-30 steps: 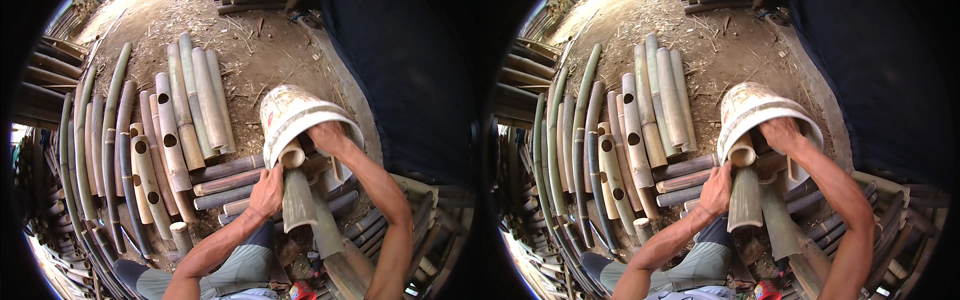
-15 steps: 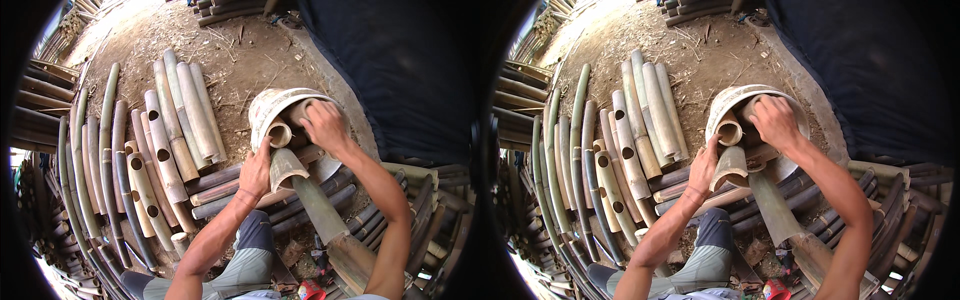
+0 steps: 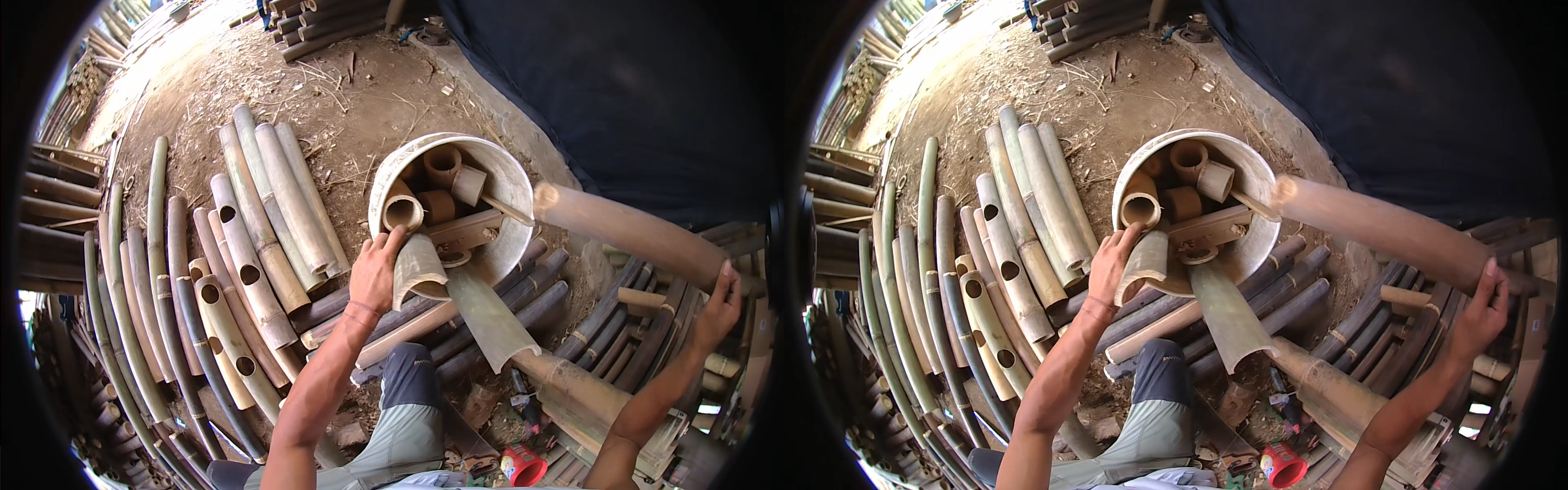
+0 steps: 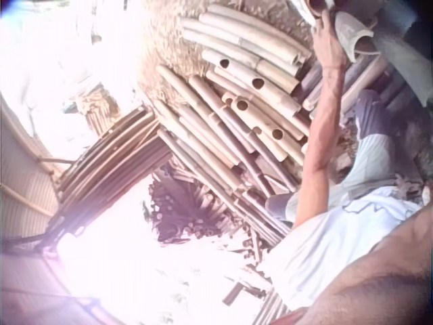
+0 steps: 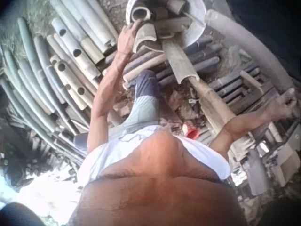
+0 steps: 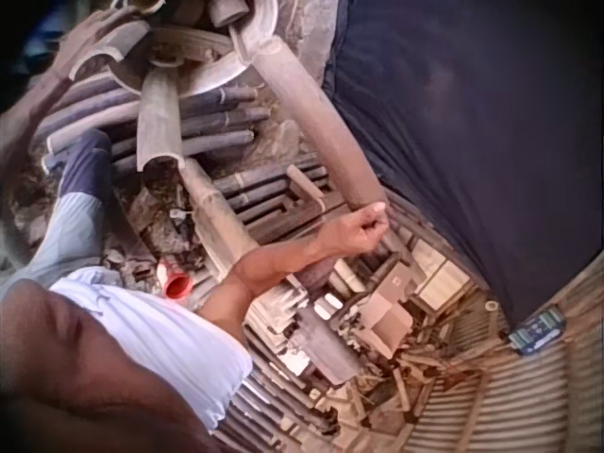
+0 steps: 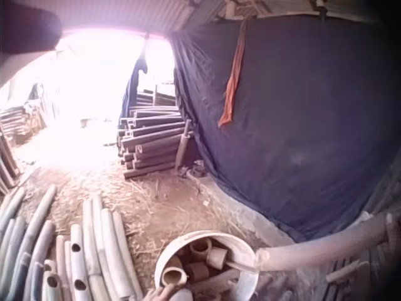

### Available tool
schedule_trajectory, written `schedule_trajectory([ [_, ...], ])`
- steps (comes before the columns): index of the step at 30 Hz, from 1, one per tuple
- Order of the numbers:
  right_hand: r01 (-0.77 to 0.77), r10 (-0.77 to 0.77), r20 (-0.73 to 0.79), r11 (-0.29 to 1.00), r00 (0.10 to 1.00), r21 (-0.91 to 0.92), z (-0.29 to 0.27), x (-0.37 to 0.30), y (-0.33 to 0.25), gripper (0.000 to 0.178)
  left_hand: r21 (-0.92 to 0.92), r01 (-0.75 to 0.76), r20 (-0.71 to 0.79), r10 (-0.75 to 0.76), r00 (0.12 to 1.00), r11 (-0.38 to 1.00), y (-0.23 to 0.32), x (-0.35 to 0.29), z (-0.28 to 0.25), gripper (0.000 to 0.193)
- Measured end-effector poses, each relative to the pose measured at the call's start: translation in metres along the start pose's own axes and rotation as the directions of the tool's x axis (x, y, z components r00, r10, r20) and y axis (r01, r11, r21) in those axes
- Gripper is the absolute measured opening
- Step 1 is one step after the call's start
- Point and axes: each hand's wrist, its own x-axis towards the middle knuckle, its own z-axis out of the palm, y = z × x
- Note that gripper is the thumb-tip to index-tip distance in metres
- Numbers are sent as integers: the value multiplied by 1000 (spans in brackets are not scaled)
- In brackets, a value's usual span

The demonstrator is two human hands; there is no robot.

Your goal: The person sits on the ground surrounded by bamboo poles and uses a knife to carve holes into the bamboo. They also use a wooden mallet to hammer a smaller bamboo piece into a larger one and smooth the edges of the cut bamboo with a knife.

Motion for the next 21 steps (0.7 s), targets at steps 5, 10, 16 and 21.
schedule_trajectory([
  [5, -4, 45, 629, 998, 776, -67, 35, -31, -6, 27, -18, 11, -36, -12, 999, 1000, -18, -11, -15, 51],
  [10, -83, 186, 817, 982, 545, -168, 160, -140, 109, 40, -57, 36, 6, -36, 999, 998, -16, -14, -10, 51],
  [16, -83, 294, 820, 953, 490, -292, 225, -208, 173, 30, -105, 13, 25, -11, 1000, 994, 0, -8, 1, 53],
  [21, 260, -466, 386, 840, 796, 477, 249, -86, -91, 18, -25, 58, 19, -57, 998, 998, -11, -12, -16, 54],
])
